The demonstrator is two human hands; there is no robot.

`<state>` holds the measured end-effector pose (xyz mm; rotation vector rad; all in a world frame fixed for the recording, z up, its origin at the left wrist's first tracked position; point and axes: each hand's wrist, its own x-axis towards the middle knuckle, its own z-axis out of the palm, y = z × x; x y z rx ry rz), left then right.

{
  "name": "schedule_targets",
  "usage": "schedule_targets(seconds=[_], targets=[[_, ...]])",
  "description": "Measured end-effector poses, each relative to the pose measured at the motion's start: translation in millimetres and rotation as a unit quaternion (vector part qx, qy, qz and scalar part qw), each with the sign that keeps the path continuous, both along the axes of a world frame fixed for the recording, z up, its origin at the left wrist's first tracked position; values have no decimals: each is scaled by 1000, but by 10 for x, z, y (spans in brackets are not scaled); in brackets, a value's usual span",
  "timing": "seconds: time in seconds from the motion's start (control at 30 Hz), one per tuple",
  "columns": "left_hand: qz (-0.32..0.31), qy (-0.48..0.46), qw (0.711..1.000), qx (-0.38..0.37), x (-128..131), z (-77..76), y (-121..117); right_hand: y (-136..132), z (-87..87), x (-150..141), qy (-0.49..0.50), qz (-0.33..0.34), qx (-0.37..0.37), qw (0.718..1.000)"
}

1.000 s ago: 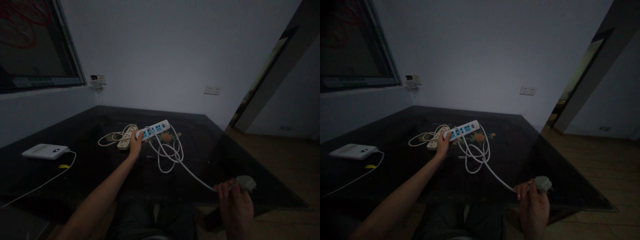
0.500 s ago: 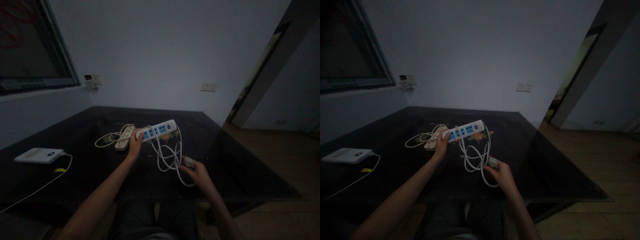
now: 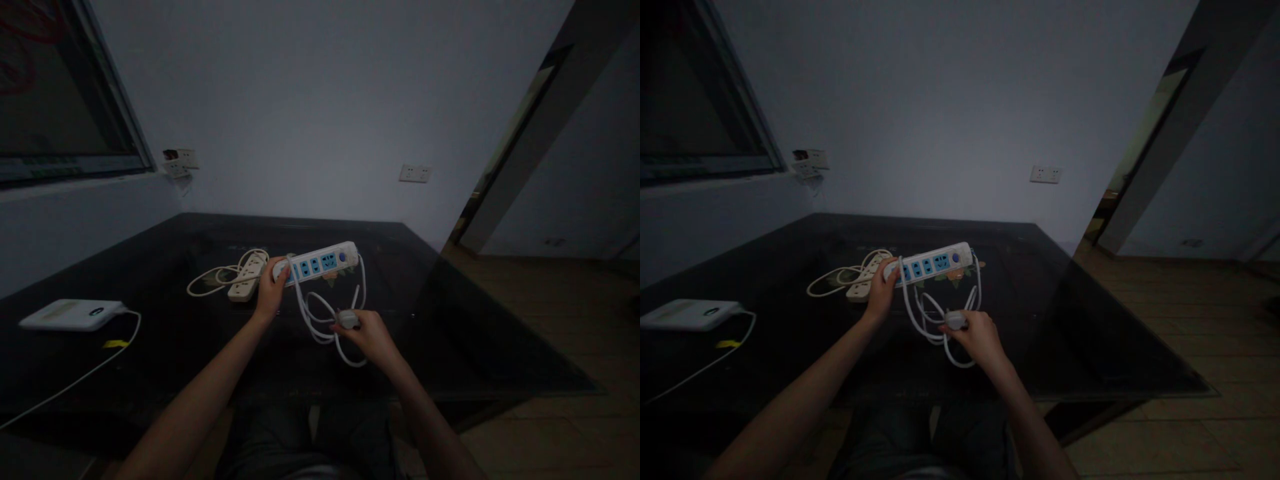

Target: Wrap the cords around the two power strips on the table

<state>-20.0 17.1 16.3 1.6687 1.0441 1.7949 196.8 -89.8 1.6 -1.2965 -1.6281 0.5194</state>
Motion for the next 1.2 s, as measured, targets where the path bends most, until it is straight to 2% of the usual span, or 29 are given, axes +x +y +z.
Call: schedule_targets(seconds=[0.1, 0.3, 0.43, 0.53, 0.63, 0.73, 1.03, 1.2], targets=[[0, -8, 1000, -6, -14, -10, 15, 40, 15, -8, -88, 26, 10, 996], [-21, -83, 995, -41, -67, -61, 96, -9, 170, 148, -101, -6, 110, 989], [-62, -129, 988, -63, -81, -53, 119, -76, 317, 278, -13, -32, 125, 992], [-115, -149, 979, -81, -78, -2, 82, -85, 379, 329, 131, -34, 96, 986], [-169, -142, 970, -98, -85, 60, 22, -40, 389, 338, 292, -29, 81, 953], [-197, -122, 967, -109, -109, 98, -20, 6, 391, 323, 376, -8, 77, 923], [-239, -94, 956, -141, -157, 60, 3, 56, 465, 229, 400, 49, 13, 915], [-273, -65, 941, -191, -144, 94, -50, 88, 461, 197, 390, 23, -18, 920]])
